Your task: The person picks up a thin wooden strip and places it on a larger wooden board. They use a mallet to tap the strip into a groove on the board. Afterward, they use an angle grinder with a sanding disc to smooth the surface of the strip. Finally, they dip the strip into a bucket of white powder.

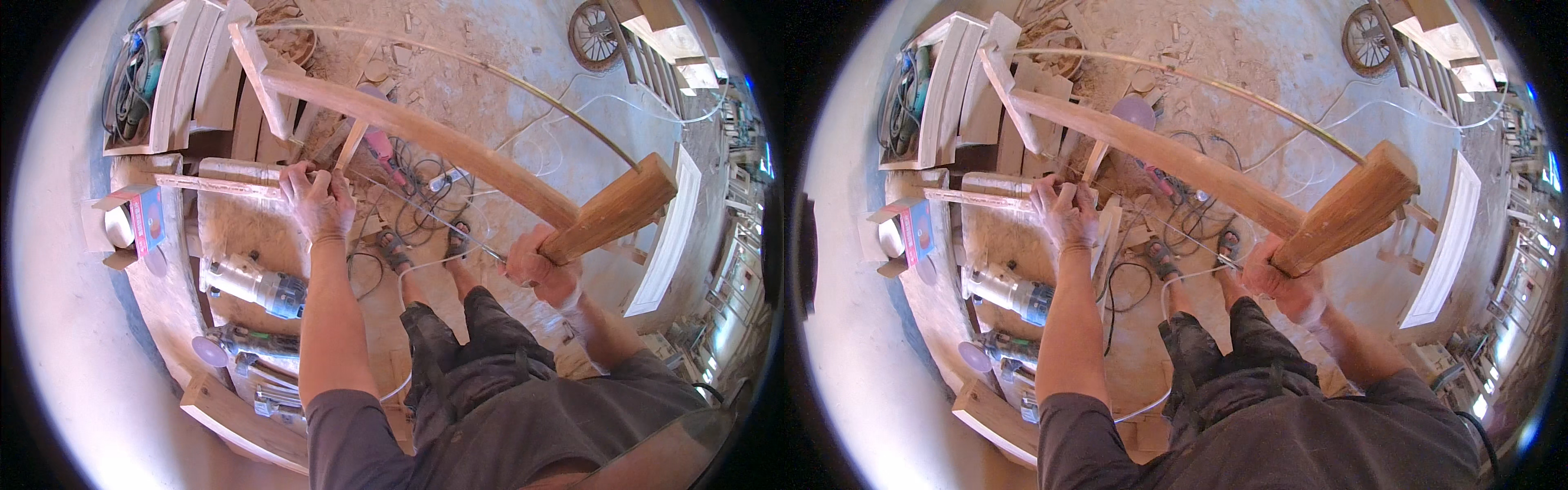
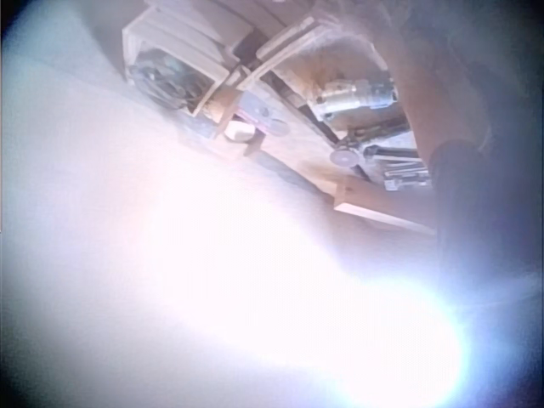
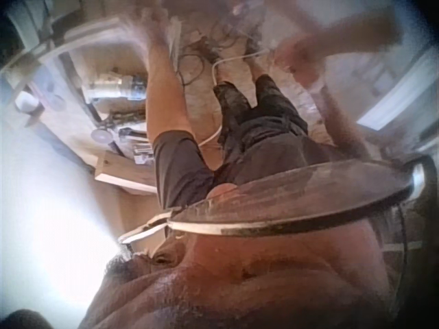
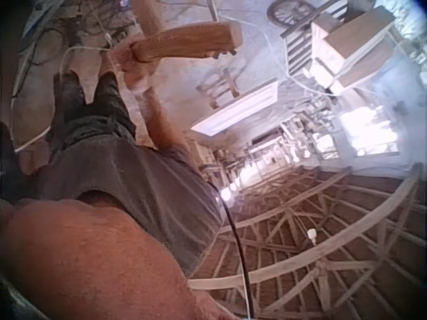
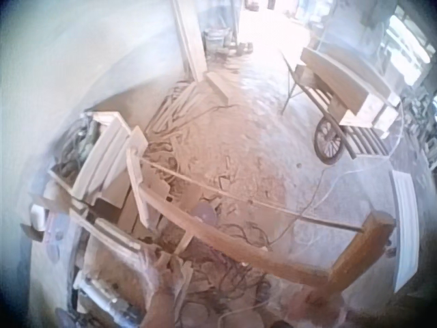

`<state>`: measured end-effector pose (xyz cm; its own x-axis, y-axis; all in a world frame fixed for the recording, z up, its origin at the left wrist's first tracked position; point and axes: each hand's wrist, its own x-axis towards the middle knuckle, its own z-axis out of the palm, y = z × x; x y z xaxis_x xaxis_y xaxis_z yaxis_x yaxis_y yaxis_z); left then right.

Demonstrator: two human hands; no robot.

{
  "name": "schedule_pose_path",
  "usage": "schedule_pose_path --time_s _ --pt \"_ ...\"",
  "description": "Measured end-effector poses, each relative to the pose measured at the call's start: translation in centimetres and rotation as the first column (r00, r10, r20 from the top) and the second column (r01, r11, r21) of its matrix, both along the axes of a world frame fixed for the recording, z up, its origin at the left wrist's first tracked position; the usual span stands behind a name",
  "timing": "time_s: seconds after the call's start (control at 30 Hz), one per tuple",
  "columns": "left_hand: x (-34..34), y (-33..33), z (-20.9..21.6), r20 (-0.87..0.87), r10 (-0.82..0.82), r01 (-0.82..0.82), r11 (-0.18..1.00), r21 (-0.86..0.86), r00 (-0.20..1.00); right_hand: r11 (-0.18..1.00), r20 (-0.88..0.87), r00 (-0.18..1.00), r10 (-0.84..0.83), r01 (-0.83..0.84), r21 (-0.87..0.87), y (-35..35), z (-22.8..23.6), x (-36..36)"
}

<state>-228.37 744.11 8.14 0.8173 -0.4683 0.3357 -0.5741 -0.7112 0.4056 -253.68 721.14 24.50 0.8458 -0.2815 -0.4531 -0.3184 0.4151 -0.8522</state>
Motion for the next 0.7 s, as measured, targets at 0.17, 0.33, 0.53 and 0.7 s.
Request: schedule_pose_path --time_s 0.17,0.33,0.53,0.7 --pt "0.0 0.0 0.4 0.005 0.009 -0.009 1.000 0.024 1.000 0.999 -0.006 1.000 -0.030 0.030 -0.032 0.4 -0.4 -0.6" --pt "0.0 0.2 0.4 -0.002 0.005 -0.005 0.997 0.072 1.000 0.986 -0.034 0.998 0.052 -0.057 -0.159 0.3 1.1 -0.4" --pt "0.3 -0.2 0.2 0.014 0.006 -0.007 0.998 0.068 1.000 0.922 -0.174 0.978 0.117 -0.172 -0.347 2.8 0.2 6.0" --pt "0.2 0.5 -0.5 -0.025 0.006 -0.005 0.999 0.054 1.000 0.924 -0.200 0.970 0.136 -0.197 -0.327 1.5 2.1 3.0"
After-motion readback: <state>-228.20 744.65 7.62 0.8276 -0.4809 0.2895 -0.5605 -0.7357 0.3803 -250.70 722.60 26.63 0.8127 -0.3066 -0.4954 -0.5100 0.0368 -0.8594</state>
